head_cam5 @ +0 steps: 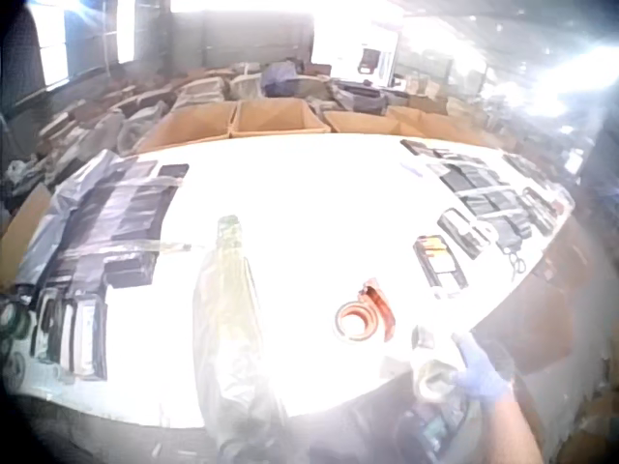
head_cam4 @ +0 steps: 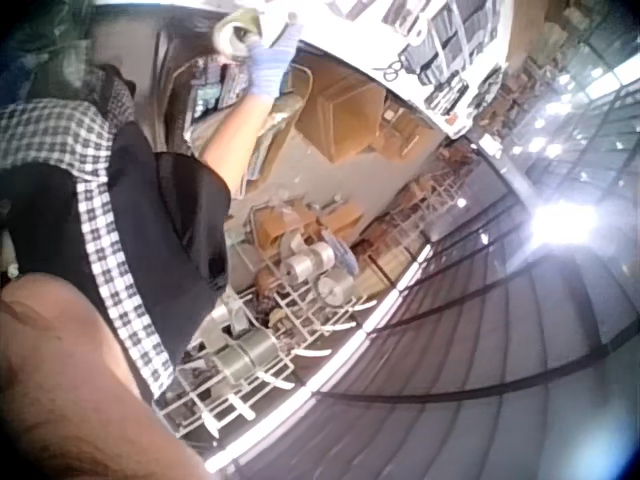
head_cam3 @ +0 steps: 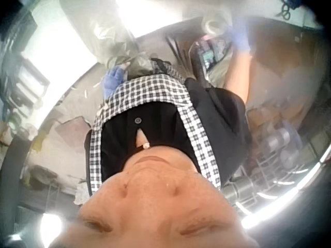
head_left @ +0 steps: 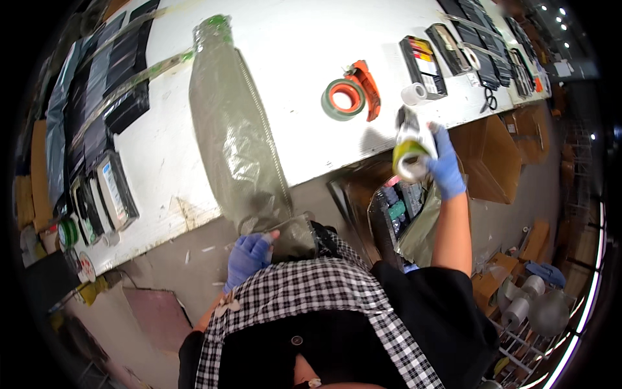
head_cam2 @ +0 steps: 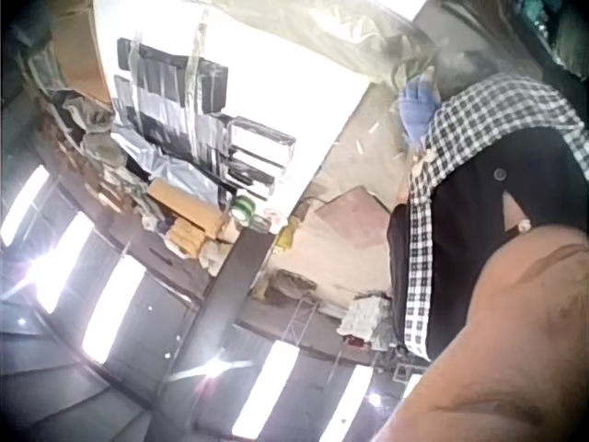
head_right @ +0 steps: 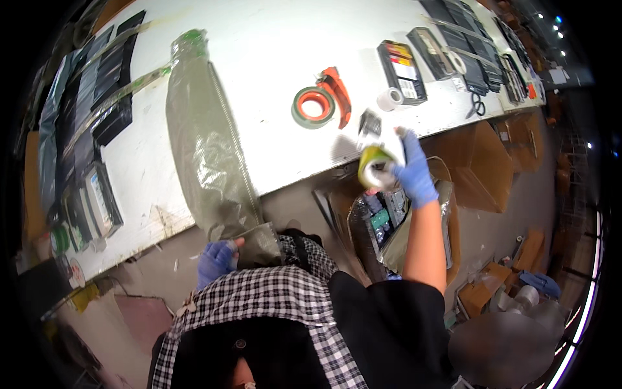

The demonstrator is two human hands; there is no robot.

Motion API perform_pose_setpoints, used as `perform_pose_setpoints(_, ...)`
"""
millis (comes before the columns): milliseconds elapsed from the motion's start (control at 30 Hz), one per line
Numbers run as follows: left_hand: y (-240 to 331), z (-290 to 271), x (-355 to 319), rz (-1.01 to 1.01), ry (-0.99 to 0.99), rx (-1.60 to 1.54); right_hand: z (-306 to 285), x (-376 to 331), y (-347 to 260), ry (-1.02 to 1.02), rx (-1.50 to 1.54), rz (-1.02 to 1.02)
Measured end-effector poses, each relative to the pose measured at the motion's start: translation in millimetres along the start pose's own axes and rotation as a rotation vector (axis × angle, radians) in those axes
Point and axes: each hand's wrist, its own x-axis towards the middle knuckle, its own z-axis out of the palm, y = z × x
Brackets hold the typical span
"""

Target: The person wraps long rectangular items in green fabric, secures them with tape, and affixes shipping labels. They handle items one at a time, using a tape dispenser and scissors, and place finished packages into a cardboard box.

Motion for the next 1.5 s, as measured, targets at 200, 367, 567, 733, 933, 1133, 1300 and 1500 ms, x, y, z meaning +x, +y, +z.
perform_pose_setpoints(200,6,-31,-7,-0.139,-0.173,-0.370,145,-77,-78,-0.508,0.098,-0.252)
perform_pose_setpoints(367,2,-48,-11,-0.251,-0.346,-0.694,187,-86,-106,-0.509,-0.192,-0.670)
perform_pose_setpoints(567,4,-41,-16,-0.421,-0.205,-0.749,200,-90,-110,-0.524,-0.386,-0.774)
perform_pose_setpoints(733,-36,5,-37,-0.371,0.092,-0.720,207,-90,-117,-0.607,-0.430,-0.760)
perform_pose_setpoints(933,-7,-29,-40,-0.324,0.390,-0.615,166,-77,-112,-0.599,-0.599,-0.735)
perform_pose_setpoints(1133,-98,-57,-82,-0.438,0.337,-0.239,111,-44,-62,-0.561,-0.681,-0.654)
perform_pose_setpoints(1300,-186,59,-32,-0.789,0.038,-0.841,182,-47,53,-0.597,-0.628,-0.568)
perform_pose_setpoints(1500,-144,70,42,-1.117,-0.090,-0.897,281,-91,115,-0.367,-0.435,-0.455)
